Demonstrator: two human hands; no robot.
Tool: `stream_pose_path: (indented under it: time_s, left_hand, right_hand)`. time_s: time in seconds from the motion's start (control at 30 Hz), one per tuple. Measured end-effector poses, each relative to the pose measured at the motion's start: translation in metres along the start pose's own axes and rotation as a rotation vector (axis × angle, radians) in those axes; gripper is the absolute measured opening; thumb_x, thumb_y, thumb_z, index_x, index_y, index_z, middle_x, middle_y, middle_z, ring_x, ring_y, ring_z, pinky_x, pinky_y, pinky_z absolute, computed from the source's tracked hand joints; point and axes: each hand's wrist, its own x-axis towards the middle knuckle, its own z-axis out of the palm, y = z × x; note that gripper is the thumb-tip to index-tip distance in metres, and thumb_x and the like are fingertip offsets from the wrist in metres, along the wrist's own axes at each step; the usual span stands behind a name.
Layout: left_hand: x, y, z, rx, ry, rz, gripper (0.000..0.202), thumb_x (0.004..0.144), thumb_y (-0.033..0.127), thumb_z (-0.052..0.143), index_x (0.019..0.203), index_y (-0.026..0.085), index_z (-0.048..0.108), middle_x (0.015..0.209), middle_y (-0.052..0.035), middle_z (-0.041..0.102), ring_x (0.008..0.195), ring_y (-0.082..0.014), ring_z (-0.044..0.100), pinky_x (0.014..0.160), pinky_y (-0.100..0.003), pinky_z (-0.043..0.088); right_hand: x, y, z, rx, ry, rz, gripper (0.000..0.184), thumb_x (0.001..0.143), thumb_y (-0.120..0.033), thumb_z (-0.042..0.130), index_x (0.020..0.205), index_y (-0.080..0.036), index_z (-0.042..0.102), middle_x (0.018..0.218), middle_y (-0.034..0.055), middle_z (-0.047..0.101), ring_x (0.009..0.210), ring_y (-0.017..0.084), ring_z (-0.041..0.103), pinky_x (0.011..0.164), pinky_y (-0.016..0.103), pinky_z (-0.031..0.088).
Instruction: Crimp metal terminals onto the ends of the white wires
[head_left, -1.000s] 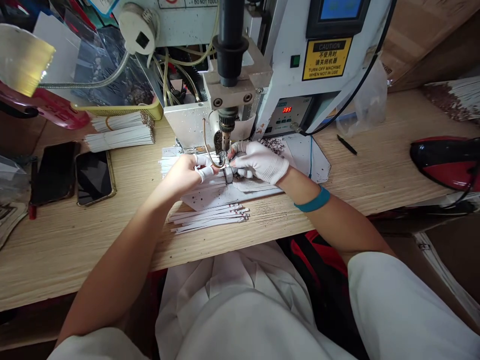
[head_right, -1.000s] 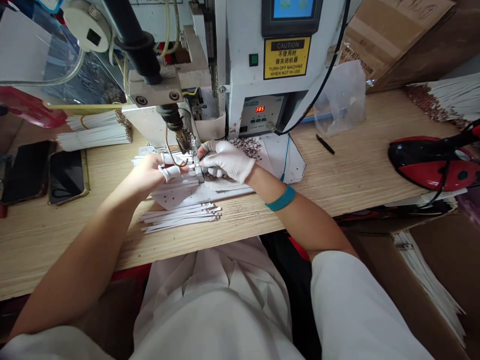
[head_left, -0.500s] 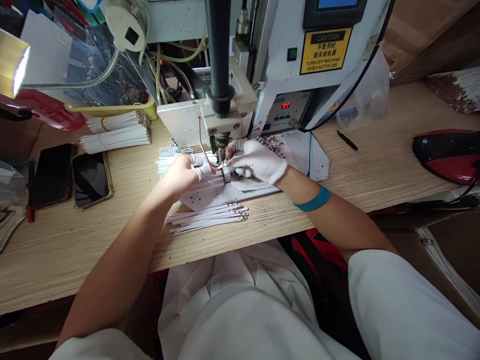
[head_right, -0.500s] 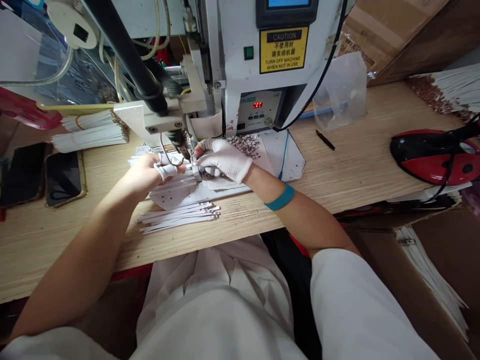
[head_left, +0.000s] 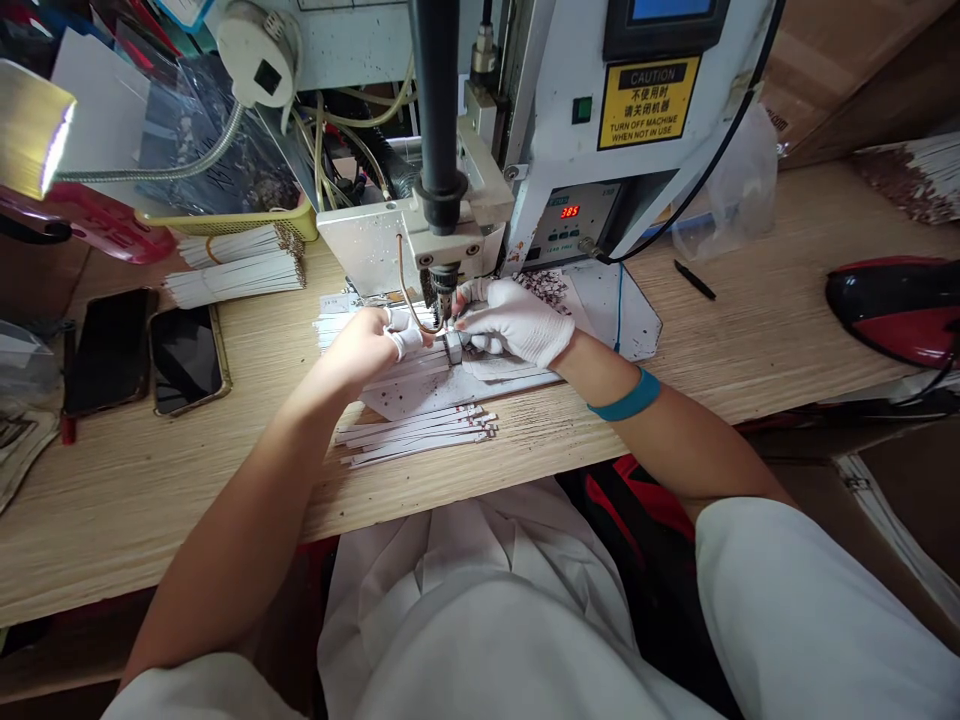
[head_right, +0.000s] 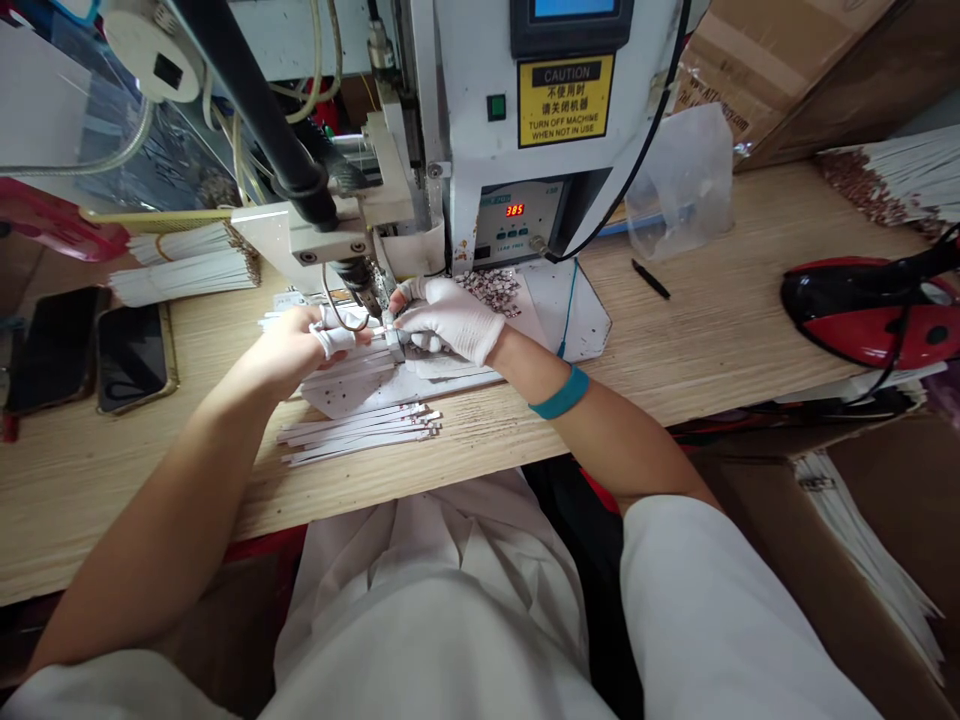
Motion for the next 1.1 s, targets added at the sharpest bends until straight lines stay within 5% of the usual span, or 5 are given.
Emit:
stream_pose_path:
  time_s: [0.2,0.5,0.6,0.77,1.1]
  left_hand:
    - [-0.003,0.002,-0.005,0.074,-0.017,0.045,0.026,0.062,0.039,0.070,0.071,0.015,0.065,0.055,0.0028,0.052,0.049,-0.0090,0.039,0.047,-0.022,0.026]
    - [-0.030,0.006,-0.020,0.418,-0.105,0.168,0.023,0.065,0.036,0.069,0.076,0.017,0.073,0.069,-0.0030,0.068,0.063,-0.0174,0.057,0.055,-0.025,0.039]
    - [-0.032,0.004,-0.011,0.500,-0.246,0.208,0.020,0.070,0.032,0.062,0.079,0.019,0.074,0.070,-0.0038,0.070,0.063,-0.0180,0.058,0.056,-0.025,0.041]
    - [-0.024,-0.002,0.004,0.773,-0.033,0.310,0.024,0.073,0.031,0.055,0.084,0.017,0.071,0.079,-0.0076,0.067,0.064,-0.0187,0.056,0.058,-0.027,0.040]
    - [-0.017,-0.005,0.002,0.808,-0.075,0.336,0.025,0.072,0.017,0.044,0.079,0.018,0.067,0.078,-0.0072,0.065,0.067,-0.0203,0.056,0.062,-0.027,0.040]
  right_hand:
    - [-0.004,-0.010,-0.004,-0.158,0.027,-0.026,0.014,0.078,-0.011,0.061,0.087,-0.016,0.052,0.065,-0.0019,0.051,0.047,0.006,0.046,0.035,0.017,0.032]
    - [-0.013,-0.028,-0.057,-0.961,0.234,-0.212,0.009,0.072,-0.018,0.064,0.077,-0.016,0.070,0.077,0.0023,0.067,0.078,0.018,0.060,0.068,0.029,0.043]
    - [-0.012,-0.023,-0.052,-1.028,0.177,-0.198,0.012,0.072,-0.018,0.061,0.077,-0.017,0.072,0.081,0.0028,0.069,0.083,0.020,0.061,0.074,0.030,0.043]
    - [-0.004,-0.010,-0.038,-1.189,0.184,-0.188,0.015,0.072,-0.016,0.056,0.074,-0.018,0.071,0.081,0.0040,0.068,0.077,0.019,0.058,0.069,0.031,0.040]
    - [-0.003,-0.004,-0.037,-1.221,0.208,-0.269,0.017,0.075,-0.014,0.055,0.085,-0.018,0.068,0.088,0.0041,0.066,0.080,0.019,0.057,0.068,0.030,0.038]
